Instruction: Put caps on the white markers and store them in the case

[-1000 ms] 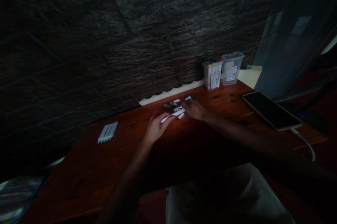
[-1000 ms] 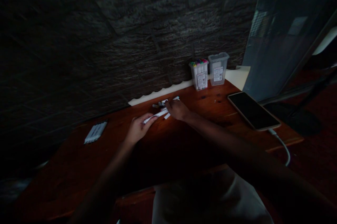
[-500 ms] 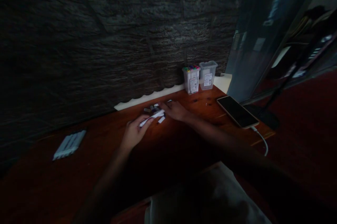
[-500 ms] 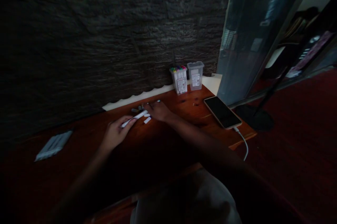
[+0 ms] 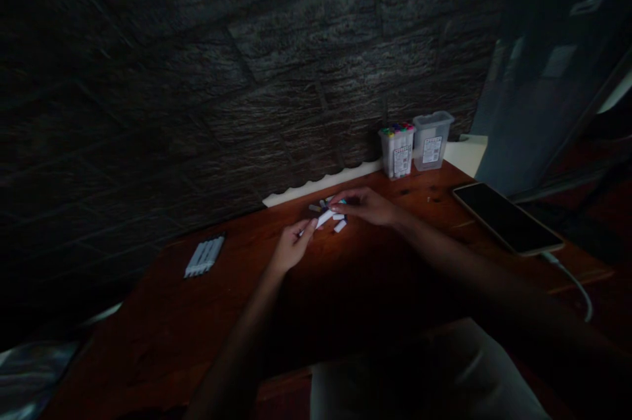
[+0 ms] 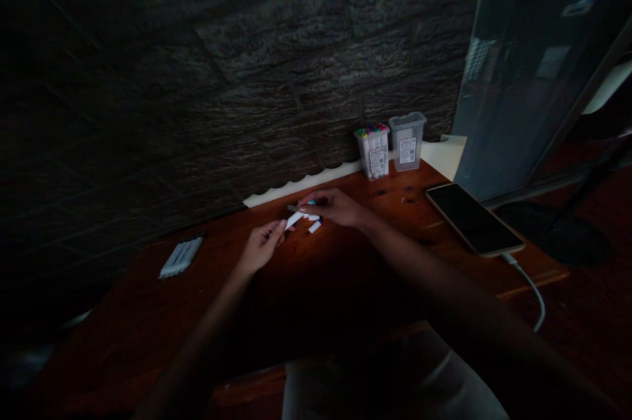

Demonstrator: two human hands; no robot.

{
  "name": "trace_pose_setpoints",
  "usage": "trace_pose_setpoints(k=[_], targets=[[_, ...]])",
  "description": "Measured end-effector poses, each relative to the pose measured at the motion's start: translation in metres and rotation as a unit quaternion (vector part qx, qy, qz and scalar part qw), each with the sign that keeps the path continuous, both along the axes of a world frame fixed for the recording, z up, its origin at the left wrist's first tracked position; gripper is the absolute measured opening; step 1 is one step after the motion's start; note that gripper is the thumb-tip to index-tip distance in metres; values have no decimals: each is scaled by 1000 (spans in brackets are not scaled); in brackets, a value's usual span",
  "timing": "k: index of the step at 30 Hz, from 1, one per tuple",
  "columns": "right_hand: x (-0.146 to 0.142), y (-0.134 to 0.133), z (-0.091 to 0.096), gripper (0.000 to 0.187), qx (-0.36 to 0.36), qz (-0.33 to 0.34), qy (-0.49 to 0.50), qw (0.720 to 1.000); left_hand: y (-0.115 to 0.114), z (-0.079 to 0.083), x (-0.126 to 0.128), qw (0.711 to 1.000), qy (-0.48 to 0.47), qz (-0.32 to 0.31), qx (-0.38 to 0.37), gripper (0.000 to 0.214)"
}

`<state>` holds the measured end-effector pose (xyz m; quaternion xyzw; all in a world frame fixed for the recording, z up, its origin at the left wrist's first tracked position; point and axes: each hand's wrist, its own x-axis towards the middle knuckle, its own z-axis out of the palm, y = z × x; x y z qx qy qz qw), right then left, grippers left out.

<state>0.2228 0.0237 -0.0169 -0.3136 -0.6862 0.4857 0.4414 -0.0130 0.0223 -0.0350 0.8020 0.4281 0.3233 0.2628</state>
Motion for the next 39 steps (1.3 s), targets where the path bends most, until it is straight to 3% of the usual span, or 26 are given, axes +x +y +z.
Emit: trace_pose_setpoints(k=[3,8,13,18,23,30,32,34,39], targets=[[0,-2,5,32,-26,-27,-2,999,-2,4,2,1000,-6,-5,-17,45],[-7,2,6,62,-94,-160,88,979,-11,6,13,998,35,-39,24,37],[-16,-1,5,77,-152,-110,157,970,-21,3,26,995,55,-80,26,31],[-22,-9,10,73,-117,-62,118,984,-25,6,23,995,55,-67,39,34],[-23,-10,12,67,-105,-72,91,988,-27,6,23,994,76,-56,54,32],[-10,2,1,59,-46,-224,3,974,-13,-1,26,992,76,-21,97,30],[-6,4,-3,56,-38,-203,-43,977,-8,0,18,991,66,12,112,30],[-5,3,-6,52,-43,-130,-73,988,-5,1,10,990,53,42,123,30],[-14,-5,-8,35,22,-55,-74,996,-4,1,1,992,35,34,115,32]])
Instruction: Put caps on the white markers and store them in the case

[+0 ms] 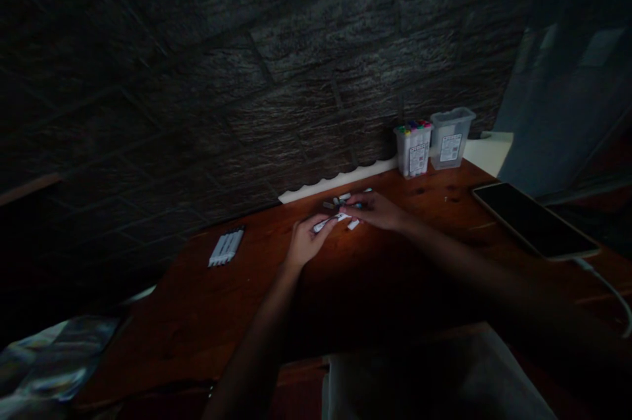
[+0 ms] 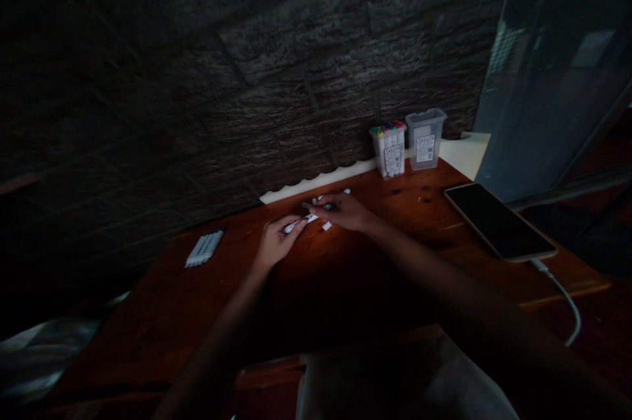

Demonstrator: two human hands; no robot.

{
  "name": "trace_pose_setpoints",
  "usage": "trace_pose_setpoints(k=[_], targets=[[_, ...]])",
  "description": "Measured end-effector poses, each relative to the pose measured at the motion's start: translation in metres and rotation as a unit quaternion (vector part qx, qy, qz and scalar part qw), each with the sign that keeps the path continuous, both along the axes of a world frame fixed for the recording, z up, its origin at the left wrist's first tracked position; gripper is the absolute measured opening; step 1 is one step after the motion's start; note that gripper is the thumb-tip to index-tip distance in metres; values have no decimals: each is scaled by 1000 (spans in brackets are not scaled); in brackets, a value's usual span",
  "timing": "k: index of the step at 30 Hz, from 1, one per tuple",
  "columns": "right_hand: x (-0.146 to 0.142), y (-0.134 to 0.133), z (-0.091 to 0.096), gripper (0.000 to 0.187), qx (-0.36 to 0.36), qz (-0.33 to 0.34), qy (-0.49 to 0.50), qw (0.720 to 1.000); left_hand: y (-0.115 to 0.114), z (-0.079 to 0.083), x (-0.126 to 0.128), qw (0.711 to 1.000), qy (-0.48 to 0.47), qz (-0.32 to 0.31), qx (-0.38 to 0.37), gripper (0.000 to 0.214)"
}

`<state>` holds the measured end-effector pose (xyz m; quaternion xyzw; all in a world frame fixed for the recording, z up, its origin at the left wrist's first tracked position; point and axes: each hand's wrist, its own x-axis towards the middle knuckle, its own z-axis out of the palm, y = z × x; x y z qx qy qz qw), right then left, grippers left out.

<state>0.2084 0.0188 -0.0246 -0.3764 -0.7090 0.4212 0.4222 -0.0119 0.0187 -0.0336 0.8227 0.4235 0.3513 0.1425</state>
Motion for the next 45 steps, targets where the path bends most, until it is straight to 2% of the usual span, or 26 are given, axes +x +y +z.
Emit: trace_pose_setpoints(k=[2,4,7,10,12,15,20,23,25,30,34,40,45], targets=[[-1,-2,0,30,17,23,-25,999,2,1,0,1000,-12,22,5,34],[0,-1,-1,28,16,34,-50,998,6,1,-1,997,-18,70,23,35],[5,3,-1,30,3,-10,-24,1000,13,-1,-8,978,12,192,85,38],[9,7,1,30,-14,-50,49,997,21,-10,-17,941,67,312,109,60],[8,6,3,29,-26,-56,79,995,24,-17,-21,934,91,336,86,76],[0,0,2,29,-37,-52,58,996,25,-23,-21,940,102,320,62,83],[-21,-8,-13,23,11,-94,-70,993,18,-20,-7,956,111,264,70,77],[-26,-8,-20,22,-25,-79,-50,995,14,-18,1,959,118,247,77,73],[-24,-7,-19,23,-43,-81,-33,995,13,-18,3,958,123,247,79,71],[-9,-5,-6,28,-41,-159,-81,983,12,-15,1,954,138,253,81,60],[-6,-4,-5,18,28,-166,-159,973,13,-15,0,952,152,250,85,50],[-14,-7,-17,25,125,-87,-274,950,16,-22,-1,955,172,234,64,51],[-16,-9,-14,26,127,-98,-297,941,17,-20,-2,951,168,252,62,46]])
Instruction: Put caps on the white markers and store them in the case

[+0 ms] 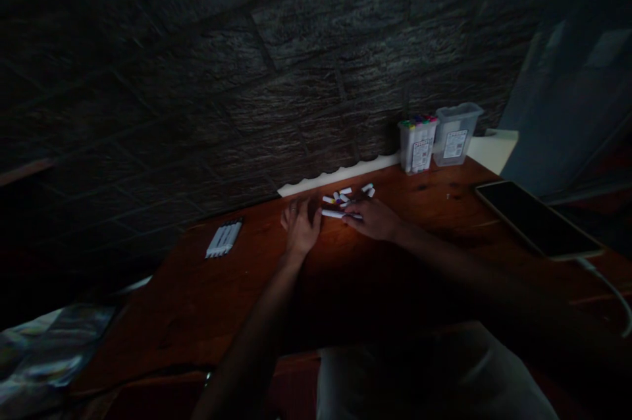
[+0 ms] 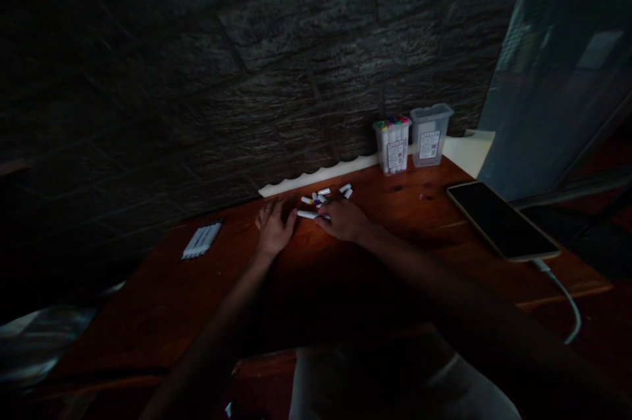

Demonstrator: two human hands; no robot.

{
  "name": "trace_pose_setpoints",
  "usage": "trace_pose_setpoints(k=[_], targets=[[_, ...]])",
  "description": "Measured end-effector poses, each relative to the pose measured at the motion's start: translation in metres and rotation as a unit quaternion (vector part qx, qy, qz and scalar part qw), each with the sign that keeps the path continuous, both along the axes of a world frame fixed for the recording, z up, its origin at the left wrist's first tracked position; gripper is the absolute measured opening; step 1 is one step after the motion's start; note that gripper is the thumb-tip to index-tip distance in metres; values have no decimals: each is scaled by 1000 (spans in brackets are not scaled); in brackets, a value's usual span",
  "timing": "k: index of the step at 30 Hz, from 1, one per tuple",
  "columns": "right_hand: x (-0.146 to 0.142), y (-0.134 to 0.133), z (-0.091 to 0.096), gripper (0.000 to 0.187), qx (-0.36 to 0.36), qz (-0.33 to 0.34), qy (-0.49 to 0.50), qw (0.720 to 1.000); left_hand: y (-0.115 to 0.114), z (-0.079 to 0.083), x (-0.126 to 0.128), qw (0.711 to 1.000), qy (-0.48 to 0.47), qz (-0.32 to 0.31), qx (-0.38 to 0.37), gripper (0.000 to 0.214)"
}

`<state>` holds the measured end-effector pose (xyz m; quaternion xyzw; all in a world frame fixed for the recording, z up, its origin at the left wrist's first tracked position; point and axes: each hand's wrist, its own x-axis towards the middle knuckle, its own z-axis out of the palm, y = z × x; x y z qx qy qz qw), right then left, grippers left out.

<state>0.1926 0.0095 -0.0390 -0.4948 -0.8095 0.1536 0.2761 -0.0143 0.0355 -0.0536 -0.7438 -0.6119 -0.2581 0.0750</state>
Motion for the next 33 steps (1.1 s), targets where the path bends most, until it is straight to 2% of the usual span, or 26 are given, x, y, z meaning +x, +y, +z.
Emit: trace_pose_setpoints(k=[4,7,11,19,26,29,33], targets=[[1,1,3,26,18,-8,46,999,0,1,-1,1000,-10,-8,8,51],[2,2,1,23,28,48,74,996,0,1,-2,999,-9,-37,29,52],[3,3,-1,17,23,100,93,990,-1,1,-2,998,-3,-49,37,34],[2,4,-1,24,59,37,124,990,-1,2,0,998,9,-63,31,31],[1,2,3,12,41,69,137,987,-3,3,1,995,-2,-90,32,33],[0,-1,3,16,43,73,107,991,-5,6,3,994,-7,-106,34,29],[-2,-8,8,21,57,39,24,997,-9,8,8,992,-9,-123,32,24]])
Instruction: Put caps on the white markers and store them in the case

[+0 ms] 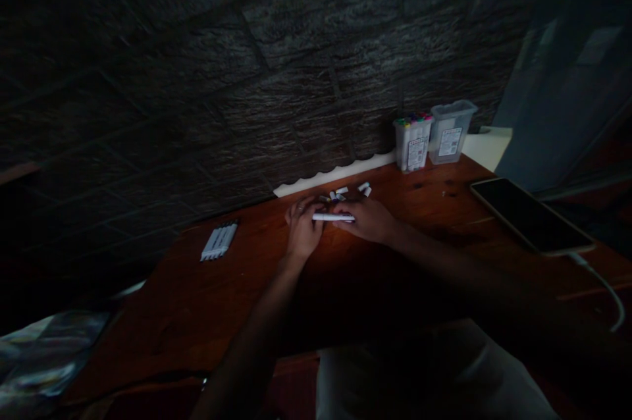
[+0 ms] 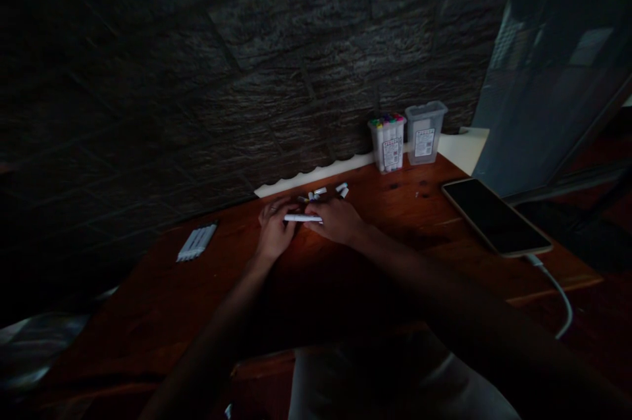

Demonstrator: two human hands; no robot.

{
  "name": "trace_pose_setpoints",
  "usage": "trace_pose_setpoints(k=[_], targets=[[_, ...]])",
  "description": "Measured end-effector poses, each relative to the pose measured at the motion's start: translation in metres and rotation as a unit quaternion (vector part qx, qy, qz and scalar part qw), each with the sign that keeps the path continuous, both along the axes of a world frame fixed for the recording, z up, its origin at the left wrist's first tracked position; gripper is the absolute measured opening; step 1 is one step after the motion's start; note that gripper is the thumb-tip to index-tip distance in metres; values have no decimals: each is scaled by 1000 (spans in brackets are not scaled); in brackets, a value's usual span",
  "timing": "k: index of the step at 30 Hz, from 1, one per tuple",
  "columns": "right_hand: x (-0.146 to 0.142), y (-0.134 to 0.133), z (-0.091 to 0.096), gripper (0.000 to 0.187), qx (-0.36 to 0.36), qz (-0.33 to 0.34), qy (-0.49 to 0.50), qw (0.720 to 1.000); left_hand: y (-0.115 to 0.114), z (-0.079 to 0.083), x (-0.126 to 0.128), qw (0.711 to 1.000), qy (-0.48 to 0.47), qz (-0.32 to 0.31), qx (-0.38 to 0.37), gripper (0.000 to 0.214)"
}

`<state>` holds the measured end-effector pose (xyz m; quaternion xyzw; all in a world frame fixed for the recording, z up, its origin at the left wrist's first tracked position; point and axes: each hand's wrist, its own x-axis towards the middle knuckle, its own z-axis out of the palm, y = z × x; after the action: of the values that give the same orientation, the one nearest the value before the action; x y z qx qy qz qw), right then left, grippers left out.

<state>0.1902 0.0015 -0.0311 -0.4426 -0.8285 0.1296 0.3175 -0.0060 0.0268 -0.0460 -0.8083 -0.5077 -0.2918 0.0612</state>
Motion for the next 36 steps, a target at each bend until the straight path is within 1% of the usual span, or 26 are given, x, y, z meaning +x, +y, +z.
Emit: trace_pose_setpoints(k=[3,6,8,12,15,18,22,27,32,36], targets=[[-1,-5,4,24,-2,-33,-51,998,-2,1,4,1000,0,-14,-9,21],[0,-6,5,28,-15,-44,-72,996,-2,2,6,999,5,-26,-26,19],[0,-6,5,28,-16,-32,-67,997,-2,3,6,999,6,-28,-29,19],[-1,-4,4,25,3,12,-40,999,-4,4,7,999,-1,-30,-21,20],[-1,-3,3,24,13,23,-36,999,-4,5,8,999,-4,-38,-17,19],[-1,-3,2,23,11,5,-35,999,-4,5,7,999,-11,-38,-10,19],[1,-3,3,25,2,-22,-30,999,-2,3,4,1000,-21,-22,-6,21],[-1,-4,4,30,12,-23,-21,999,1,2,1,1000,-30,-2,-4,25],[-3,-4,0,26,8,-16,-46,999,3,3,2,995,-81,-35,-46,27],[-4,-3,2,33,21,-48,-53,997,1,3,4,992,-100,-56,-56,23]])
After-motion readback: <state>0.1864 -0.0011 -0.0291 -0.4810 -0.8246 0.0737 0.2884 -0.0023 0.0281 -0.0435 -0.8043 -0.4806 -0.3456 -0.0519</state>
